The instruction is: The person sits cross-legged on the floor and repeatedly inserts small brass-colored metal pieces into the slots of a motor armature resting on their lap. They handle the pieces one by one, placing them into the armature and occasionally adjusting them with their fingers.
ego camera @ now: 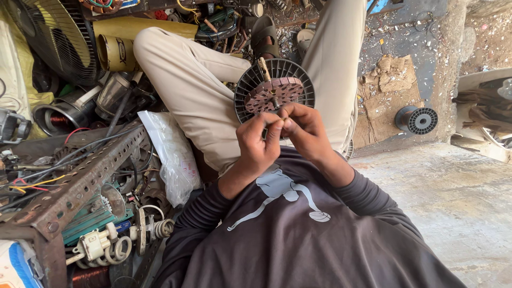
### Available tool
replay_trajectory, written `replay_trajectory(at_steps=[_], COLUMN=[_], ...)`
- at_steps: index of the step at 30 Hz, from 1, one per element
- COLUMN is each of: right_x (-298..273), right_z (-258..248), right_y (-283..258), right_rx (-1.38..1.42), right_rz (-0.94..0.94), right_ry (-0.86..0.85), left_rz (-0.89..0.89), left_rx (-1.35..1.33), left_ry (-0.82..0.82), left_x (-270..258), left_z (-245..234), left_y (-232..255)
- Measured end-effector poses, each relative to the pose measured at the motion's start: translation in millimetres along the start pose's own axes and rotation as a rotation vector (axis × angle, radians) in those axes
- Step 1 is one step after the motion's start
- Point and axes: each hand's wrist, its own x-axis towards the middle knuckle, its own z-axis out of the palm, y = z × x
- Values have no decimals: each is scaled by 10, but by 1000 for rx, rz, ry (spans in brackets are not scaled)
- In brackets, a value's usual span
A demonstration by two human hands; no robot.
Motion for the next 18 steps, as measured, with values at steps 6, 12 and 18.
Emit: replay_trajectory(at_steps=[6, 12, 18], right_x=[33, 28, -42], right_z=[-85, -132, -61], right_y=[6, 89, 123], right_rx=[2, 64, -163], right_rz=[45, 44, -46], right_ry=[-19, -28, -7], left_rz=[-179, -50, -33], left_rx=[-128, 14, 31], left_ry=[40, 49, 46], left_x=[-103, -146, -129], left_z=[42, 56, 97], left_y=[-91, -139, -123])
